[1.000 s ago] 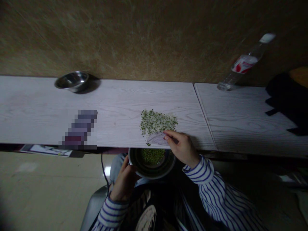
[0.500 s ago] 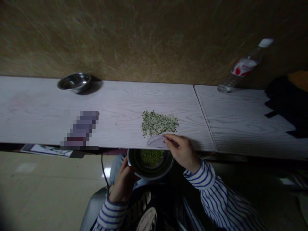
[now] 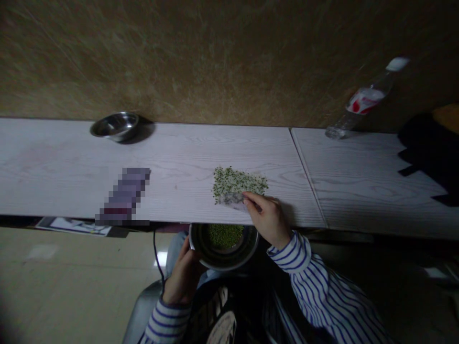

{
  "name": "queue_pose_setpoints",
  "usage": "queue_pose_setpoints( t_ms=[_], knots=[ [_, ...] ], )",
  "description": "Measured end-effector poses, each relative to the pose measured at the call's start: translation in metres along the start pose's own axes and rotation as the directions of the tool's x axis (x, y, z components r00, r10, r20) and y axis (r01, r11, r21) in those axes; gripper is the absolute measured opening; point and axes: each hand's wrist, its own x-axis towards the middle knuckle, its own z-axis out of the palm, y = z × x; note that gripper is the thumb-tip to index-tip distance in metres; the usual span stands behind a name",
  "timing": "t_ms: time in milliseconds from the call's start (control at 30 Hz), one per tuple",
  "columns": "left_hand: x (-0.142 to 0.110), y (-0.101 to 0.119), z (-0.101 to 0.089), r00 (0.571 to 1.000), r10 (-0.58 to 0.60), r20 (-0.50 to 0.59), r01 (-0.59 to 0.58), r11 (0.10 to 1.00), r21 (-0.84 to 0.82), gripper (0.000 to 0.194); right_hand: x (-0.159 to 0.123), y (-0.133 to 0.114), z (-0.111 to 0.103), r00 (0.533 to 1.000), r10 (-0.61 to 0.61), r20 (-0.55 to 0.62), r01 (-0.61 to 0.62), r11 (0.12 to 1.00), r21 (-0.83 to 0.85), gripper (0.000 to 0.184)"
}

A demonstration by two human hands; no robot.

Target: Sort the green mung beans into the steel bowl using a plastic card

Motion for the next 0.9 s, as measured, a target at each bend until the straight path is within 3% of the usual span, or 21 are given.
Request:
queue_pose_setpoints(
  t_ms=[167, 367, 567, 733, 900],
  knots=[
    [0.004, -0.002, -0.008, 1.0, -0.027, -0.01, 0.027, 1.0, -0.007, 0.07, 0.0, 0.004, -0.005, 0.998, 0.041, -0.046, -0.04, 0.998, 0.038, 0.025],
    [0.001, -0.007, -0.016, 0.998, -0.012, -0.068, 0.012, 1.0, 0.003, 0.078, -0.003, -0.004, 0.009, 0.997, 0.066, -0.025, -0.063, 0.993, 0.103, 0.027],
    [-0.004, -0.015, -0.021, 0.997, -0.054, -0.051, 0.053, 0.998, -0.019, 0.087, -0.001, 0.004, 0.006, 0.996, 0.077, -0.044, -0.073, 0.993, 0.097, 0.028],
    [0.0, -0.016, -0.022, 0.999, -0.052, -0.001, 0.052, 0.998, 0.033, 0.08, -0.003, 0.011, -0.001, 0.992, 0.107, -0.063, -0.099, 0.988, 0.118, 0.031],
    [0.003, -0.018, -0.019, 0.999, -0.04, -0.036, 0.042, 0.997, 0.068, 0.081, -0.003, -0.01, 0.013, 1.0, 0.028, -0.009, -0.027, 0.994, 0.102, 0.031]
  ],
)
